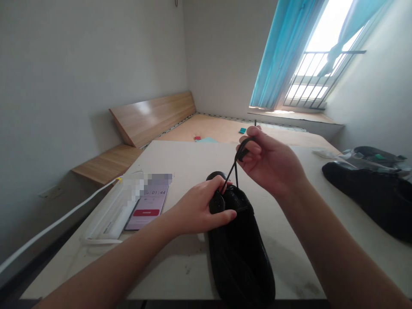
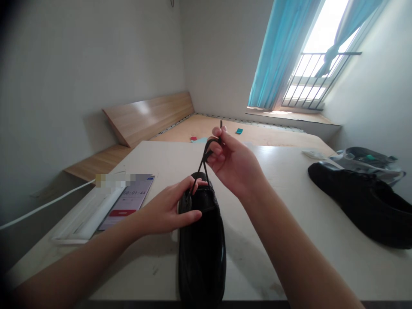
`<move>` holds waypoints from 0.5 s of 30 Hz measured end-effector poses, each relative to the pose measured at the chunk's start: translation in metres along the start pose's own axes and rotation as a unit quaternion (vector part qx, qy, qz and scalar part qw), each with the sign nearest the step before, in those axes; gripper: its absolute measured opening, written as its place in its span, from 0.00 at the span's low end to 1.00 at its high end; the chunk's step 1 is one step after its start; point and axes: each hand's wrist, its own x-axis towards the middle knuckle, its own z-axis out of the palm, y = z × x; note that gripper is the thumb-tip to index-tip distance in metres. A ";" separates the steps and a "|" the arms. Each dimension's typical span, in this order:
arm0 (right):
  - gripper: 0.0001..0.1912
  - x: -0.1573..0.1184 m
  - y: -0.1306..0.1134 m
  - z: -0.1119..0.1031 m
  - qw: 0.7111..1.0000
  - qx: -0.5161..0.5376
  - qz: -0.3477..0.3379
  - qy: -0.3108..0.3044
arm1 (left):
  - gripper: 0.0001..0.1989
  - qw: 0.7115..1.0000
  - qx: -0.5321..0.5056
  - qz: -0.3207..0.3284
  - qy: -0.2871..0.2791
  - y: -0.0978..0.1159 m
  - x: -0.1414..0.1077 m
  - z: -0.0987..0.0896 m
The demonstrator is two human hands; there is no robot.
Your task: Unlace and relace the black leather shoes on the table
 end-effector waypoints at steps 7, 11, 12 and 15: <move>0.19 0.004 0.011 -0.013 0.999 0.009 -0.010 -0.041 | 0.11 0.984 -0.109 0.028 0.135 -0.006 0.001 0.010; 0.20 -0.001 0.013 -0.010 0.998 -0.040 -0.017 -0.050 | 0.21 0.992 -0.024 0.052 0.114 -0.008 0.003 0.007; 0.19 -0.002 0.012 -0.010 0.998 -0.048 -0.016 -0.046 | 0.20 0.993 -0.044 0.047 0.100 -0.007 0.003 0.005; 0.14 -0.003 0.010 -0.016 0.996 -0.089 -0.002 -0.024 | 0.11 0.980 -0.197 0.011 0.019 -0.005 0.003 -0.001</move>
